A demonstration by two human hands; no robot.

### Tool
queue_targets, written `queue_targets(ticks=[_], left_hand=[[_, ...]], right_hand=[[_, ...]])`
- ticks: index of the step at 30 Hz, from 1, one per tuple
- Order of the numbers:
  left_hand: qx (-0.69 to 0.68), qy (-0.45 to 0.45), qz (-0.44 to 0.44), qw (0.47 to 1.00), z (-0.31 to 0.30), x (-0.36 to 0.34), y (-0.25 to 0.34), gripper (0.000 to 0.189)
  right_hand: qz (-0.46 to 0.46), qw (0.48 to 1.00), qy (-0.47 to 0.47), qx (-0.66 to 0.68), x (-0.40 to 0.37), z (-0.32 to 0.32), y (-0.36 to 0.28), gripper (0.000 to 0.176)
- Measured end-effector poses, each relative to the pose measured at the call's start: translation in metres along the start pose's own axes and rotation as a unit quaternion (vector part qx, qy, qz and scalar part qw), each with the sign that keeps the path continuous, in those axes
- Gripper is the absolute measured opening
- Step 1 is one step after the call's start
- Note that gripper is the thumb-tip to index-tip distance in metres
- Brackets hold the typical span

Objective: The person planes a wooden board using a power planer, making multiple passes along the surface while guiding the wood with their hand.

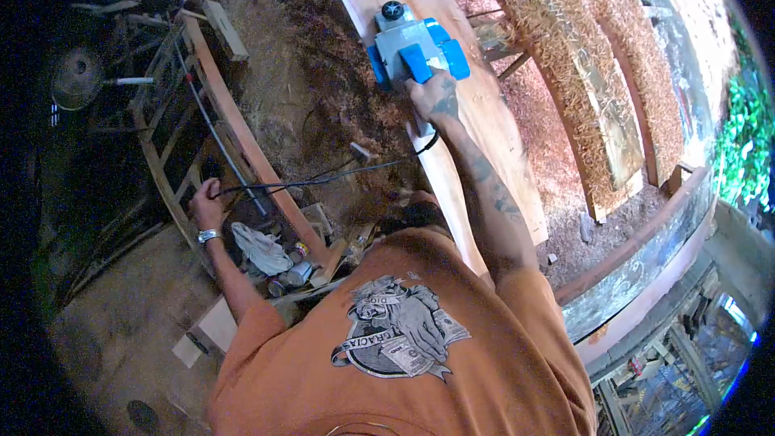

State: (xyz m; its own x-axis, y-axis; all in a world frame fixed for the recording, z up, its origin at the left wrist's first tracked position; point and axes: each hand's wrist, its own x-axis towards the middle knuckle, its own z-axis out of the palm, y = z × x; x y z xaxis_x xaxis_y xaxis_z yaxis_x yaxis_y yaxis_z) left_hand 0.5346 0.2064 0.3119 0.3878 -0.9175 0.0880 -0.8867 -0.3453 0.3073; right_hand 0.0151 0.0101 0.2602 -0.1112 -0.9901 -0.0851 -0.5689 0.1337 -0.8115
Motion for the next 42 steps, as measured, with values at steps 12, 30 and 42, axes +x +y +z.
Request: queue_targets(ticks=[12,30,42], left_hand=[[-0.259,-0.099,0.121,0.953,0.143,0.081,0.163,0.024],[-0.303,-0.486,-0.016,0.82,0.248,0.072,0.314,0.103],[-0.274,-0.536,0.004,0.799,0.258,0.066,0.305,0.094]], right_hand=[[-0.001,1.0,-0.006,-0.003,0.024,0.006,-0.016,0.036],[-0.037,0.999,0.0,-0.029,0.113,0.029,-0.067,0.034],[-0.048,0.998,0.016,-0.033,0.168,0.054,-0.071,0.043]])
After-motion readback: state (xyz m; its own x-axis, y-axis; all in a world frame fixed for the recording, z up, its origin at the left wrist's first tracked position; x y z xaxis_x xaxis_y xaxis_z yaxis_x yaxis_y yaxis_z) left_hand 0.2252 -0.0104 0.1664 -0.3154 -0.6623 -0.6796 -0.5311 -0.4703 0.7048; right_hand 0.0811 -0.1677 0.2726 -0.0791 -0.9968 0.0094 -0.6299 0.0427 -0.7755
